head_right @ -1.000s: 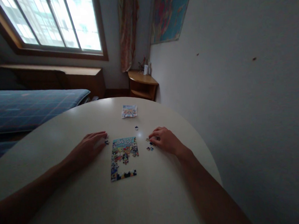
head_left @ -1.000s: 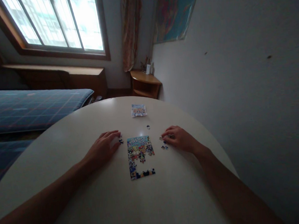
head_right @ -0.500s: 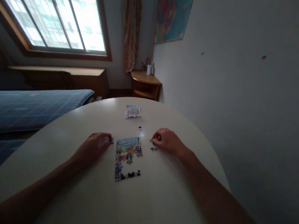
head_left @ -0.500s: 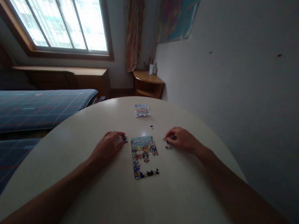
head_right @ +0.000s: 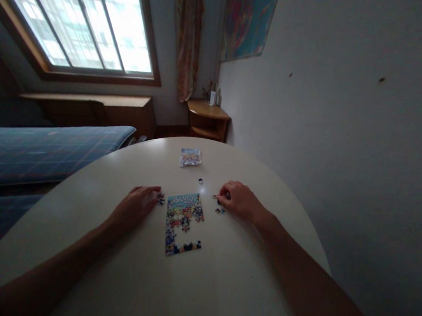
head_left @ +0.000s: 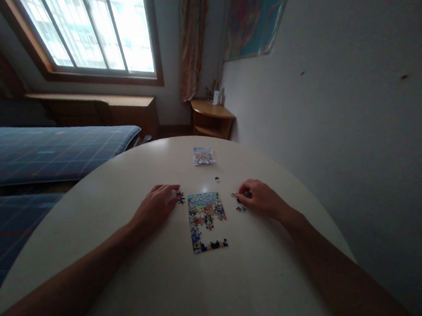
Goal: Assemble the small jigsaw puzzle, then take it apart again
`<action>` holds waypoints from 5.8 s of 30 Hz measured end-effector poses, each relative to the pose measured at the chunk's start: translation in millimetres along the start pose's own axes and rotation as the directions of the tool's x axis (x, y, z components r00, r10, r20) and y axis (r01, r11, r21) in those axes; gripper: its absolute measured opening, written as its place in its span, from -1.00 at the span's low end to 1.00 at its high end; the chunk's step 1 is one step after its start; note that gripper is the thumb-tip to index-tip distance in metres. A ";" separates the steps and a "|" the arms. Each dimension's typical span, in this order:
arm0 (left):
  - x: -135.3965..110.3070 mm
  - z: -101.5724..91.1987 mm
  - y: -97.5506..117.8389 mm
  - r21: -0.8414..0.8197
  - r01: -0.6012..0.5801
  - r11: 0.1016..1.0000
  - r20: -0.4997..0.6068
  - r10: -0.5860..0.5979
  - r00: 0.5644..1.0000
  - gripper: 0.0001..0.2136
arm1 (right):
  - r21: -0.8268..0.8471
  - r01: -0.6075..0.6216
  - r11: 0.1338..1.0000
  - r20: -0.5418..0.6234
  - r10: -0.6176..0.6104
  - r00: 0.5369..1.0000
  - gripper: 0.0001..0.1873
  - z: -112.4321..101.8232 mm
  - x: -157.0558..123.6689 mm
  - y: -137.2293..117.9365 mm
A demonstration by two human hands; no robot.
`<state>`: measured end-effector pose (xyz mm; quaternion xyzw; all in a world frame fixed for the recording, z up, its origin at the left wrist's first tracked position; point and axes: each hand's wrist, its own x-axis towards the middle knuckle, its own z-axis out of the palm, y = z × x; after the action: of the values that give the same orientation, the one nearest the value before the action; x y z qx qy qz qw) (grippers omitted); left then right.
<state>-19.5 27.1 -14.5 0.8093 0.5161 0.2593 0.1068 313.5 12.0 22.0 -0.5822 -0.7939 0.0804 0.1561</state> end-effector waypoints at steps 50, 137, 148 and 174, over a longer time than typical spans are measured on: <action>-15.5 -1.1 27.6 0.014 -0.192 0.981 -0.011 0.192 0.981 -0.66 | 0.070 -0.136 0.988 0.147 0.124 0.981 -0.78 -39.3 -18.5 58.7; -39.9 -19.7 91.5 -0.233 -0.685 0.690 0.359 0.716 0.599 -0.63 | 0.288 0.090 0.953 0.455 -0.219 0.863 -0.92 -21.5 -36.8 -76.9; -44.6 -18.1 84.7 -0.239 -0.673 0.700 0.361 0.707 0.608 -0.61 | 0.040 -0.144 0.989 0.281 0.127 0.951 -0.78 -49.1 -27.2 15.8; -18.5 -11.1 28.7 0.118 -0.257 0.959 0.074 0.249 0.966 -0.76 | 0.184 -0.096 0.978 0.397 0.015 0.918 -0.86 -38.4 -25.8 -0.1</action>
<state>-9.2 -3.1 1.8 0.8809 0.4205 0.2140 0.0363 333.6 -14.6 54.1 -0.5580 -0.7798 0.2796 0.0488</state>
